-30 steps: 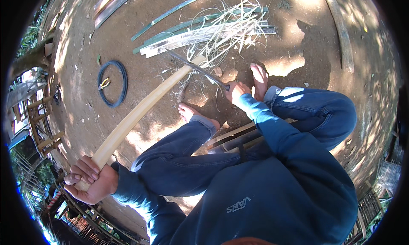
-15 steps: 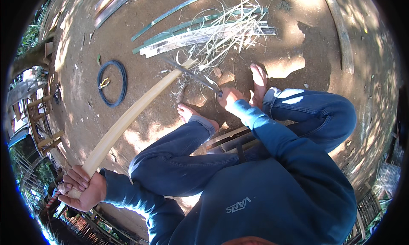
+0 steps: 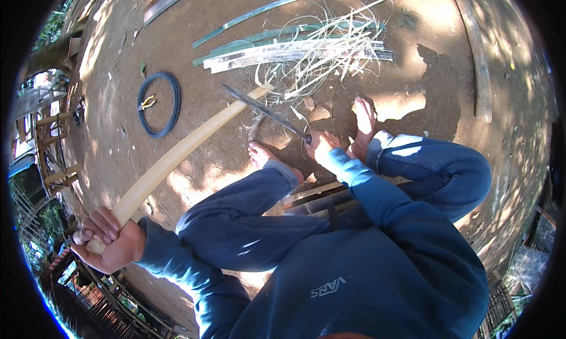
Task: The person sits on the ground and uses a machete to shave thin strips off a long piece of bamboo. They hold the bamboo with one hand and repeatedly strike it with the blade to remove the outer layer, creating a pile of shavings.
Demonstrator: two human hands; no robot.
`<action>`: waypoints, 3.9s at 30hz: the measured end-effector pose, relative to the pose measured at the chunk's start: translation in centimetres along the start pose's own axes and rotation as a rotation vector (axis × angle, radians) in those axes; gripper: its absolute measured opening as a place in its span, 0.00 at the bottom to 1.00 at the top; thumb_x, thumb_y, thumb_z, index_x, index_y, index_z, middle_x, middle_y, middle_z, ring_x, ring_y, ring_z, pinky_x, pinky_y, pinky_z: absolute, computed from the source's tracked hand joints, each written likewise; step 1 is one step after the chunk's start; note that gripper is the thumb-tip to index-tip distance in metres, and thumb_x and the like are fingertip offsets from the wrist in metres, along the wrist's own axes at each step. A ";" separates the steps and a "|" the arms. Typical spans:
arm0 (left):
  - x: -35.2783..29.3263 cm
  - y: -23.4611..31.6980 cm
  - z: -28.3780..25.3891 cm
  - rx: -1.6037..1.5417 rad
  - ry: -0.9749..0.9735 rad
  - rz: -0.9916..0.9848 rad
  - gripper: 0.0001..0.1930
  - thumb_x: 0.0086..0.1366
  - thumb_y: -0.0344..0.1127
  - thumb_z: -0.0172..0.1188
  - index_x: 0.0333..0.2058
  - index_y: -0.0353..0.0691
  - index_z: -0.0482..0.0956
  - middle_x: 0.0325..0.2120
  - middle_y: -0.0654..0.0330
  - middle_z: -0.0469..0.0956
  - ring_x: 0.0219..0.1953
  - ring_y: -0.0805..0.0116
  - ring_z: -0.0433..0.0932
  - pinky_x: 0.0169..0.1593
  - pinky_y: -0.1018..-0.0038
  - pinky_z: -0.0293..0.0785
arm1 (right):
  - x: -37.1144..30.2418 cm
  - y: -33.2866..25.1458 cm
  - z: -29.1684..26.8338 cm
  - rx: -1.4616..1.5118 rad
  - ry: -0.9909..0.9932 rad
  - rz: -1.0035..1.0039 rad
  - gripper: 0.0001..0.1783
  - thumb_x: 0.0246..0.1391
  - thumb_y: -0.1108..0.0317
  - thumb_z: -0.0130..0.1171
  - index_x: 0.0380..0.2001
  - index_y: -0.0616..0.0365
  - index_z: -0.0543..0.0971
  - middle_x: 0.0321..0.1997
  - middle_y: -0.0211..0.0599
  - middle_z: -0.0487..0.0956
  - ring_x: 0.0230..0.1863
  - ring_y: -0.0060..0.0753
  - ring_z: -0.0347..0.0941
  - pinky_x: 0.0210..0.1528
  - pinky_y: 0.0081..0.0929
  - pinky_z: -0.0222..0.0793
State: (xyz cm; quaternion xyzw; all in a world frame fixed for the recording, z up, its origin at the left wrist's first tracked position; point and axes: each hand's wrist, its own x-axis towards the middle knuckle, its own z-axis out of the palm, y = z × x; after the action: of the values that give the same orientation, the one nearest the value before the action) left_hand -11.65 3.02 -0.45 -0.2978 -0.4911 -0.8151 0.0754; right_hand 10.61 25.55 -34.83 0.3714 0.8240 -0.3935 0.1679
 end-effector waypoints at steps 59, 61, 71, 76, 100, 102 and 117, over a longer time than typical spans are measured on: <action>-0.1 1.1 -1.0 0.092 0.156 0.011 0.23 0.67 0.46 0.43 0.20 0.35 0.73 0.08 0.65 0.55 0.09 0.76 0.53 0.15 0.81 0.51 | -2.6 -7.9 -1.2 0.196 -0.085 -0.254 0.13 0.49 0.57 0.57 0.30 0.55 0.77 0.23 0.47 0.78 0.30 0.54 0.76 0.33 0.46 0.70; -0.3 1.2 -1.2 0.092 0.160 0.010 0.23 0.67 0.46 0.43 0.20 0.36 0.73 0.08 0.65 0.55 0.09 0.76 0.53 0.15 0.81 0.51 | -3.0 -8.3 -1.7 0.198 -0.119 -0.272 0.13 0.49 0.57 0.56 0.30 0.56 0.76 0.23 0.47 0.78 0.30 0.54 0.76 0.33 0.46 0.70; 0.0 0.6 -0.7 0.115 0.132 0.025 0.22 0.68 0.45 0.43 0.21 0.36 0.73 0.08 0.67 0.55 0.09 0.77 0.54 0.15 0.82 0.52 | 0.2 -3.9 0.7 0.167 -0.080 -0.095 0.14 0.48 0.57 0.55 0.30 0.57 0.78 0.26 0.51 0.79 0.32 0.54 0.77 0.36 0.44 0.71; -0.5 0.9 -0.1 0.096 0.161 0.024 0.22 0.68 0.45 0.43 0.21 0.36 0.73 0.09 0.67 0.54 0.09 0.78 0.53 0.15 0.82 0.51 | -2.3 -8.4 -1.3 0.132 -0.100 -0.336 0.14 0.47 0.57 0.58 0.34 0.54 0.78 0.24 0.50 0.78 0.32 0.55 0.76 0.36 0.46 0.71; -0.2 0.4 1.1 0.175 0.213 0.090 0.21 0.70 0.43 0.40 0.22 0.37 0.70 0.10 0.66 0.56 0.08 0.79 0.51 0.13 0.83 0.51 | 1.4 -3.2 0.6 0.107 -0.031 0.054 0.15 0.48 0.56 0.56 0.35 0.55 0.78 0.30 0.52 0.79 0.35 0.56 0.77 0.40 0.47 0.72; 0.0 0.2 1.0 0.151 0.165 0.093 0.21 0.70 0.43 0.41 0.21 0.37 0.71 0.09 0.66 0.56 0.08 0.79 0.51 0.13 0.83 0.51 | 1.9 -2.1 1.2 0.080 -0.003 0.019 0.16 0.48 0.57 0.56 0.34 0.56 0.78 0.30 0.53 0.79 0.35 0.56 0.77 0.41 0.47 0.72; 3.3 -0.6 -3.3 0.162 0.302 0.000 0.19 0.66 0.44 0.44 0.19 0.41 0.67 0.10 0.66 0.54 0.10 0.77 0.52 0.14 0.80 0.49 | 0.5 -2.1 2.6 -0.031 -0.024 0.013 0.15 0.48 0.58 0.58 0.37 0.53 0.78 0.33 0.53 0.80 0.39 0.58 0.76 0.43 0.47 0.72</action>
State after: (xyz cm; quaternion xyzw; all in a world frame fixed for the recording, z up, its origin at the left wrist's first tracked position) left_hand -15.96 1.10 -0.15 -0.1650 -0.5382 -0.8084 0.1722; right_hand 8.68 22.90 -35.69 0.3695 0.8255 -0.3839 0.1860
